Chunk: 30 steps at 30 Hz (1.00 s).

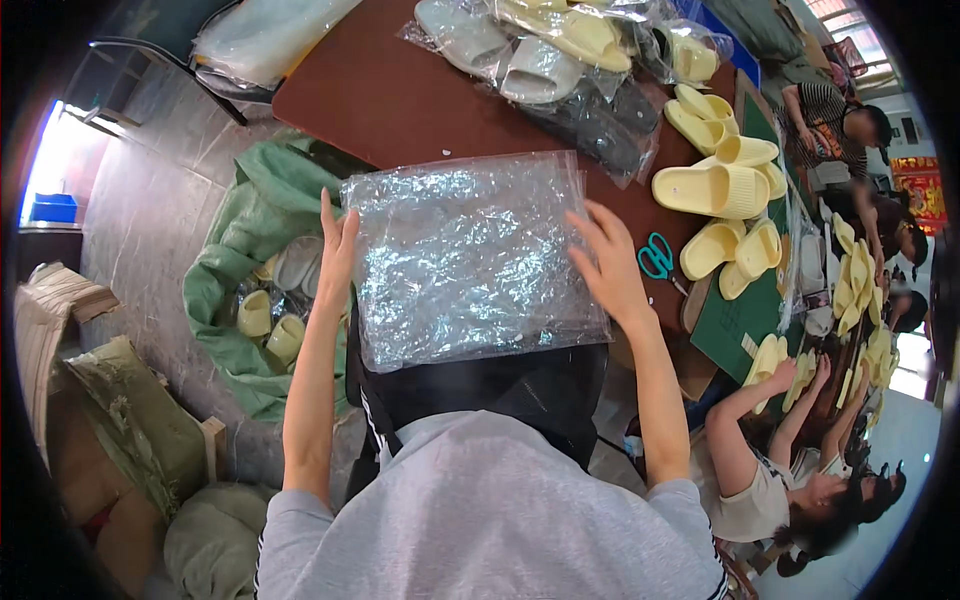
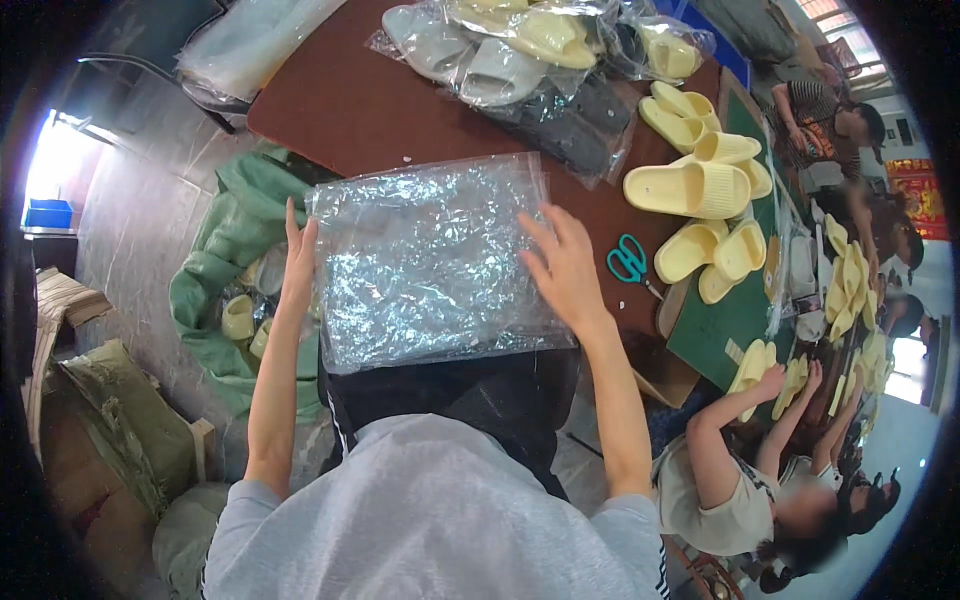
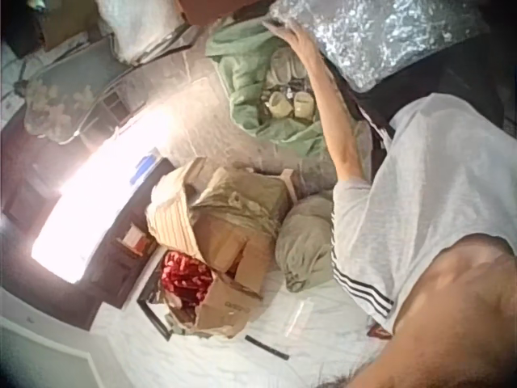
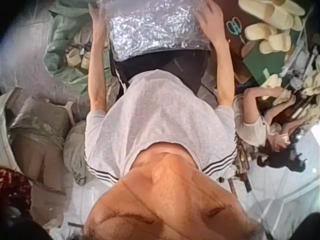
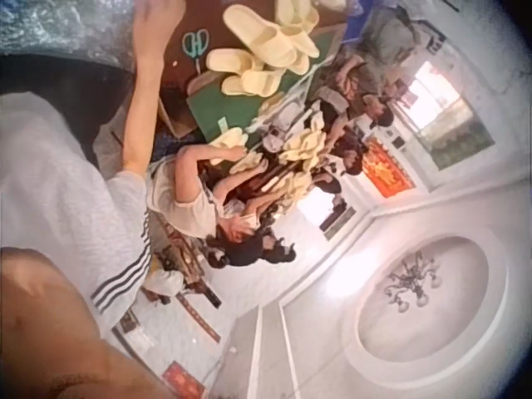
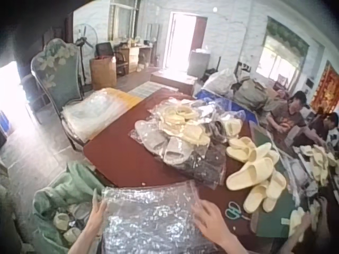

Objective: The person packs pairs of slippers into plastic bags, starting with a yellow pair and setting them aside. They then retrieve a pair of black slippers from a sack to bag them, followed by packing a final pair of white slippers.

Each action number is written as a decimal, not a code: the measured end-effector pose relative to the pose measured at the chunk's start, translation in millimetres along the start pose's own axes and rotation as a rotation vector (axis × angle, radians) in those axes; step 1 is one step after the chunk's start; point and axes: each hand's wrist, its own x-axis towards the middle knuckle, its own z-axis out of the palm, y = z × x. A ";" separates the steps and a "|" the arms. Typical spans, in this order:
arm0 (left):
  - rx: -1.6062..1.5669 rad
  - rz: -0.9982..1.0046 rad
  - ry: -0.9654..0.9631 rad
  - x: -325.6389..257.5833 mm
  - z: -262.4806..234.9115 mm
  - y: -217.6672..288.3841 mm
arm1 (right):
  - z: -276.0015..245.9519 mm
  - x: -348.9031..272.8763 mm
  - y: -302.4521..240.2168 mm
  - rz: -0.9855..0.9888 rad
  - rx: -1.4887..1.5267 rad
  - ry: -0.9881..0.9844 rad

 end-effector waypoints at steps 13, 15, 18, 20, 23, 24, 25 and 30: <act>0.349 0.251 -0.043 -43.9 16.3 -6.9 | 43.3 -23.7 -23.7 -0.033 -0.244 -0.135; 0.385 0.213 -0.033 -45.1 14.9 -16.2 | 46.6 -21.3 -33.1 -0.096 -0.148 -0.141; 0.562 0.370 -0.009 -45.3 18.1 -14.6 | 59.5 -31.9 -28.4 -0.042 -0.153 -0.251; 0.464 0.368 0.017 -42.9 24.6 -16.4 | 77.1 -52.5 3.1 0.024 -0.121 -0.295; 0.409 0.250 -0.018 -40.1 20.0 -20.3 | 66.5 -33.9 18.1 0.047 0.060 -0.163; 0.406 0.258 -0.018 -40.4 20.4 -17.5 | 63.1 -19.4 22.2 0.131 0.248 0.017; 0.387 0.222 -0.044 -39.4 20.4 -14.9 | 52.2 1.4 26.7 0.146 0.326 0.113; 0.344 0.222 -0.046 -37.7 22.2 -7.3 | 18.0 127.5 83.3 0.484 0.929 0.497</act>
